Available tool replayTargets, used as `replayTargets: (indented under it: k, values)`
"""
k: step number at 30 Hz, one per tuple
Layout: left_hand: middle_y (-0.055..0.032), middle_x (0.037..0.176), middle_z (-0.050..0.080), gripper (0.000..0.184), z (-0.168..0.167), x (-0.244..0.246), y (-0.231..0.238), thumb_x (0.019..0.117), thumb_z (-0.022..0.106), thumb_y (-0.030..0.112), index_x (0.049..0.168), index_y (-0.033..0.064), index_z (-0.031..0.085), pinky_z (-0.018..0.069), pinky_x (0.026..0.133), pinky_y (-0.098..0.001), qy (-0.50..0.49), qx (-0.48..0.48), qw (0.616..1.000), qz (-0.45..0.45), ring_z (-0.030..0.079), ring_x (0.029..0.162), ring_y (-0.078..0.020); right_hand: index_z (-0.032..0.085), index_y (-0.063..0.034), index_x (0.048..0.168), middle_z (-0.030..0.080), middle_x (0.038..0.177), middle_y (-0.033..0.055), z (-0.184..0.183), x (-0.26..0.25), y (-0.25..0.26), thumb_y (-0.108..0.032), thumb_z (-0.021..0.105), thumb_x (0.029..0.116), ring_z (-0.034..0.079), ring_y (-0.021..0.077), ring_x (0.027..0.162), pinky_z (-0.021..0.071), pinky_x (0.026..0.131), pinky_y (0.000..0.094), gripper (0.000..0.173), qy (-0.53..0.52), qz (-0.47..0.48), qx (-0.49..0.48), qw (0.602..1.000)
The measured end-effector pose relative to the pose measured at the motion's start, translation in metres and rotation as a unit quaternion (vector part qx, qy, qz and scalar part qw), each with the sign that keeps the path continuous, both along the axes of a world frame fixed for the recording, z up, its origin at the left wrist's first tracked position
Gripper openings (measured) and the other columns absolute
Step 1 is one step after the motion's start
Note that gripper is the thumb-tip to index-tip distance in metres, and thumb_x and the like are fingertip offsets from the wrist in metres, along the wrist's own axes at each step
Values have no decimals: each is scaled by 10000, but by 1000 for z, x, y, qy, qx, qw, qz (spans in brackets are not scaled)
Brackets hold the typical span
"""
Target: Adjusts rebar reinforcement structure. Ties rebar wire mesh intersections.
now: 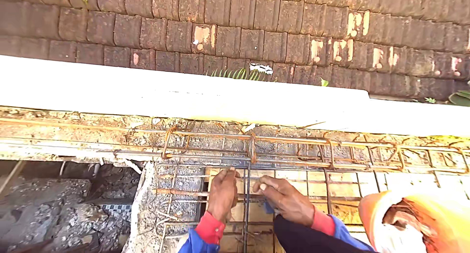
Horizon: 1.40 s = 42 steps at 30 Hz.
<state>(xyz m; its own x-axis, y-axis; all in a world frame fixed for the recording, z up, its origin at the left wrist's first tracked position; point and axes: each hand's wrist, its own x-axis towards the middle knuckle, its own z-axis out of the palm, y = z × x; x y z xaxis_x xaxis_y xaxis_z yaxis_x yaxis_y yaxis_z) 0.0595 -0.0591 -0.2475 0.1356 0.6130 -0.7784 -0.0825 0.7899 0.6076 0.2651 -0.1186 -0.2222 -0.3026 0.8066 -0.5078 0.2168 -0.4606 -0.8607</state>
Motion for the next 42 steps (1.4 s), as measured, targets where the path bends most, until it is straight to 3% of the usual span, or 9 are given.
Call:
replayTargets:
  k: [6, 11, 14, 16, 21, 24, 27, 29, 42]
  values:
    - [8, 619, 396, 350, -4, -11, 0, 1099, 461, 245, 1370, 96, 626, 293, 383, -275, 33, 22, 999, -16, 308, 417, -106, 690, -162, 1218, 550, 717, -2, -1, -3, 4, -270, 400, 1081, 472, 116, 537, 437, 506, 318, 338, -41, 23, 25, 999]
    - [-23, 694, 495, 341, -14, -11, -5, 1089, 501, 234, 1377, 125, 647, 315, 402, -283, 24, 19, 1000, -10, 339, 441, -115, 548, -102, 1440, 479, 611, 14, -4, 8, 3, -214, 383, 1052, 404, 117, 405, 367, 354, 278, 436, 69, -127, -35, 989]
    - [-23, 679, 469, 354, -16, -5, -8, 1094, 494, 238, 1401, 130, 633, 288, 393, -282, 0, 8, 1000, 17, 322, 439, -120, 640, -60, 1356, 502, 633, 12, -8, 9, 4, -147, 422, 1036, 415, 98, 454, 368, 403, 248, 397, 57, -156, 1, 986]
    - [-24, 663, 472, 353, -18, -1, -12, 1090, 493, 223, 1394, 121, 640, 281, 385, -284, -18, 23, 999, 28, 315, 428, -118, 710, -122, 1290, 502, 655, -20, -9, 5, -1, -153, 441, 1010, 369, 83, 489, 318, 451, 266, 390, -41, -133, 37, 990]
    - [-13, 594, 410, 327, -15, 15, -15, 1096, 476, 200, 1343, 87, 659, 297, 375, -287, -36, 37, 997, 60, 323, 411, -122, 680, -197, 1348, 603, 714, -43, -12, -7, -3, -206, 412, 1053, 454, 64, 520, 429, 511, 281, 399, -156, -21, 119, 980]
    - [-57, 730, 571, 332, -12, 29, -19, 1091, 480, 174, 1347, 57, 656, 337, 394, -299, -2, 67, 996, 61, 379, 440, -127, 679, -165, 1348, 635, 753, -30, -15, -6, -7, -191, 422, 1049, 474, 51, 528, 443, 511, 270, 395, -145, -30, 137, 979]
    - [-90, 1249, 706, 381, -16, 44, -26, 1076, 456, 145, 1407, 48, 616, 526, 695, -285, 61, 134, 989, -16, 639, 795, -80, 638, -173, 1404, 753, 1106, -5, -21, -2, -5, -234, 407, 1073, 674, 49, 799, 576, 762, 296, 408, -163, 16, 117, 980]
    - [-128, 1443, 612, 416, -18, 44, -28, 1071, 430, 116, 1454, 18, 560, 488, 1088, -319, 76, 176, 979, -74, 631, 1256, -130, 627, -202, 1413, 752, 1051, 16, -24, -1, -6, -265, 396, 1081, 689, 90, 805, 581, 770, 346, 410, -182, 33, 99, 978]
    - [-136, 1189, 724, 473, -4, 39, -14, 1096, 367, 225, 1517, 53, 496, 517, 1022, -398, 194, 204, 919, -276, 689, 1105, -212, 654, -176, 1257, 640, 770, 38, -2, -6, 1, -255, 378, 1069, 616, 166, 647, 531, 628, 404, 344, -243, 65, 78, 965]
